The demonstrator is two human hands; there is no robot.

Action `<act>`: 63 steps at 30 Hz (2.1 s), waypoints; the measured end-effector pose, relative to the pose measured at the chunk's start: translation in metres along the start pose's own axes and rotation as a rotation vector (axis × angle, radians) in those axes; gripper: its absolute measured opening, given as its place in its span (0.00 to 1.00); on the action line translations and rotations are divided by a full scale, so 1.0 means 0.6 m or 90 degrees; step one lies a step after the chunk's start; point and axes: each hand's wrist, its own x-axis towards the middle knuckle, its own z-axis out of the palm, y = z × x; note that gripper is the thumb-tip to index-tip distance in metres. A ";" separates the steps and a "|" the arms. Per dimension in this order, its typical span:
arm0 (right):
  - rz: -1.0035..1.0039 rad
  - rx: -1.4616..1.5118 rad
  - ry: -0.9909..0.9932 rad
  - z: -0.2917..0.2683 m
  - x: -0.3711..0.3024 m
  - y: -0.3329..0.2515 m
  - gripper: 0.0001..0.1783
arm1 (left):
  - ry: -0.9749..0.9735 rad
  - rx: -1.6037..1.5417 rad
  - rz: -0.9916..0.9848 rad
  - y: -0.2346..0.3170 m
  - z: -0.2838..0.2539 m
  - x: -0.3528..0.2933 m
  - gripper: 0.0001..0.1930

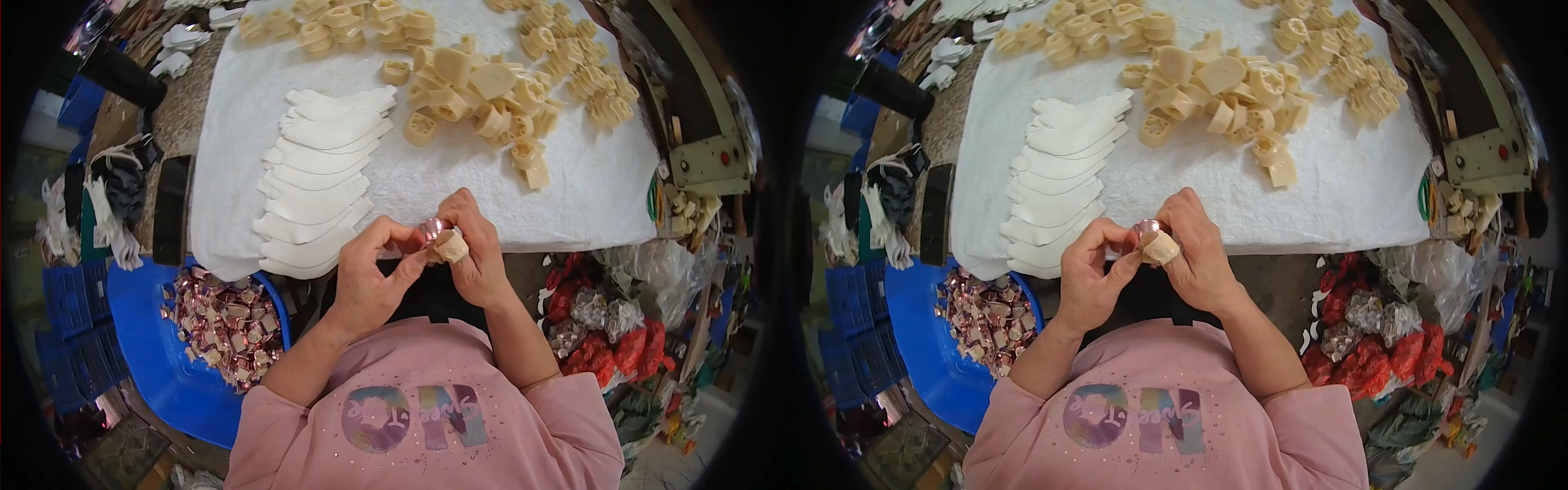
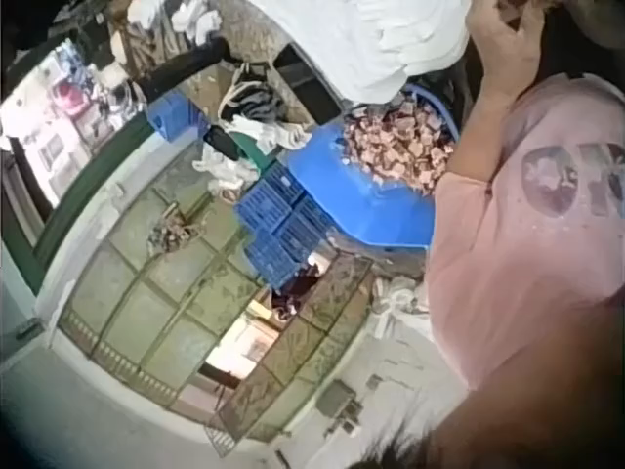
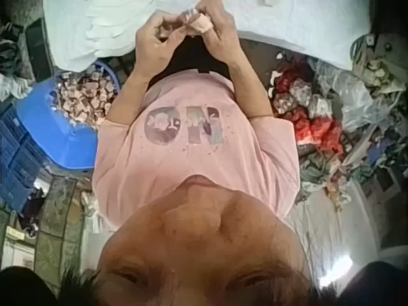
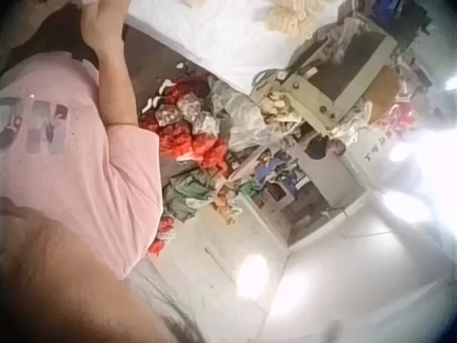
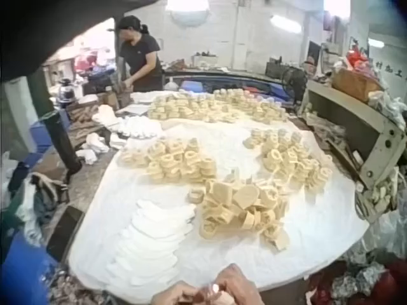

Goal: Assembling small cream-colored shoe components by inserting one piece into another.

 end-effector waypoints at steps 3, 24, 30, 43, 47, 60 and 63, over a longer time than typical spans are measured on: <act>0.036 -0.011 -0.023 0.011 0.007 -0.009 0.10 | 0.010 -0.147 -0.012 -0.009 -0.007 -0.009 0.11; -0.123 -0.238 -0.152 0.102 0.066 -0.006 0.14 | 0.605 0.561 -0.103 -0.070 -0.272 -0.209 0.14; -0.126 -0.306 -0.119 0.096 0.074 0.004 0.14 | 0.332 0.473 0.125 -0.035 -0.181 -0.098 0.13; -0.183 -0.347 -0.174 0.179 0.145 -0.010 0.11 | 0.301 0.606 0.237 -0.059 -0.149 -0.049 0.12; -0.213 -0.429 -0.208 0.207 0.169 -0.009 0.07 | 0.315 0.597 0.238 -0.066 -0.147 -0.048 0.11; -0.031 0.104 -0.121 0.148 0.137 0.015 0.11 | 0.340 0.606 0.224 -0.060 -0.152 -0.051 0.13; 0.072 0.389 0.128 0.091 0.119 0.017 0.03 | 0.327 0.608 0.224 -0.063 -0.151 -0.048 0.14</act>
